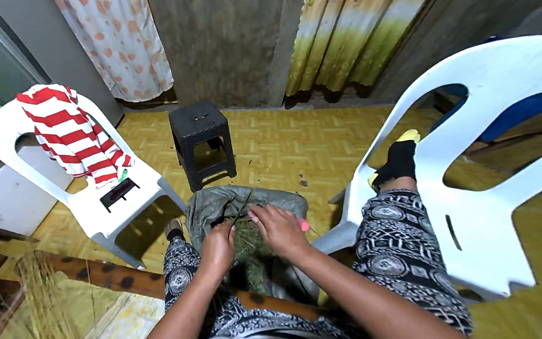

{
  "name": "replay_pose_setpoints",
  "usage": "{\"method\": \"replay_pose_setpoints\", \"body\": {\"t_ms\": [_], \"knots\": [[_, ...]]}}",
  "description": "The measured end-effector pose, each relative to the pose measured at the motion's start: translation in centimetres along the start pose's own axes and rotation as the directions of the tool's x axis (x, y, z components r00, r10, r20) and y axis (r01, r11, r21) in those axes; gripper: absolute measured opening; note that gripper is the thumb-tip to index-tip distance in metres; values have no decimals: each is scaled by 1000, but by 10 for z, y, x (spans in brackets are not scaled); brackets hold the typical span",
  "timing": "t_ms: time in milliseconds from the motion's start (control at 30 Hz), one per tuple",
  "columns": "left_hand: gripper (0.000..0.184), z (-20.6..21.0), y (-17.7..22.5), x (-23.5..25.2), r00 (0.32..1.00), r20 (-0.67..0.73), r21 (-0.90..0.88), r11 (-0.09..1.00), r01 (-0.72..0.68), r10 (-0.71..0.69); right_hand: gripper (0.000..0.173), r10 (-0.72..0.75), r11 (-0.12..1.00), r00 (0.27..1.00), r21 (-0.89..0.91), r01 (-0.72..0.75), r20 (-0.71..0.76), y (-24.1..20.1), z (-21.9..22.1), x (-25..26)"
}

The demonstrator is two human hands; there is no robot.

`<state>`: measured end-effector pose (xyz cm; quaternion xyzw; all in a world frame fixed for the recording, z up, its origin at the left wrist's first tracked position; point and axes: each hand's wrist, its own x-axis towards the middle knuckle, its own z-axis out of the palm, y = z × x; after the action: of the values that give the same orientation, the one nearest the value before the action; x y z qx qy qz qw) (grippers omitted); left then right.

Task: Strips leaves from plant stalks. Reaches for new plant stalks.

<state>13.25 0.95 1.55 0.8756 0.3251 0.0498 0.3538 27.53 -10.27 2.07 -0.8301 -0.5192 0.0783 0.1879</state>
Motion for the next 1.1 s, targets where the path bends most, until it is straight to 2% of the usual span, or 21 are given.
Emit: {"method": "replay_pose_setpoints", "body": {"t_ms": [167,367,433,567,667,867,1100], "knots": [[37,0,-2,-3,1000,-9,-2,1000,-14,14,42,85,996,995,-33,-84,50,7,-11,10],[37,-2,-7,-6,1000,-5,-7,1000,-2,2,42,263,965,963,36,-261,-53,32,-28,24],[37,-2,-8,-5,1000,-7,-3,1000,6,-6,42,230,970,973,87,-227,-29,28,-31,20],[38,-1,-3,1,1000,10,22,999,24,-24,45,88,986,986,127,-107,144,-1,-19,0],[39,-1,3,3,1000,12,82,996,23,-24,44,35,993,985,109,-54,170,-15,-7,-10],[38,5,6,3,1000,-21,175,984,1,2,43,61,996,994,-67,-55,93,-16,-3,-6],[39,6,0,-3,1000,0,128,992,-9,9,43,102,991,994,-88,-99,38,-3,-4,1]]}}
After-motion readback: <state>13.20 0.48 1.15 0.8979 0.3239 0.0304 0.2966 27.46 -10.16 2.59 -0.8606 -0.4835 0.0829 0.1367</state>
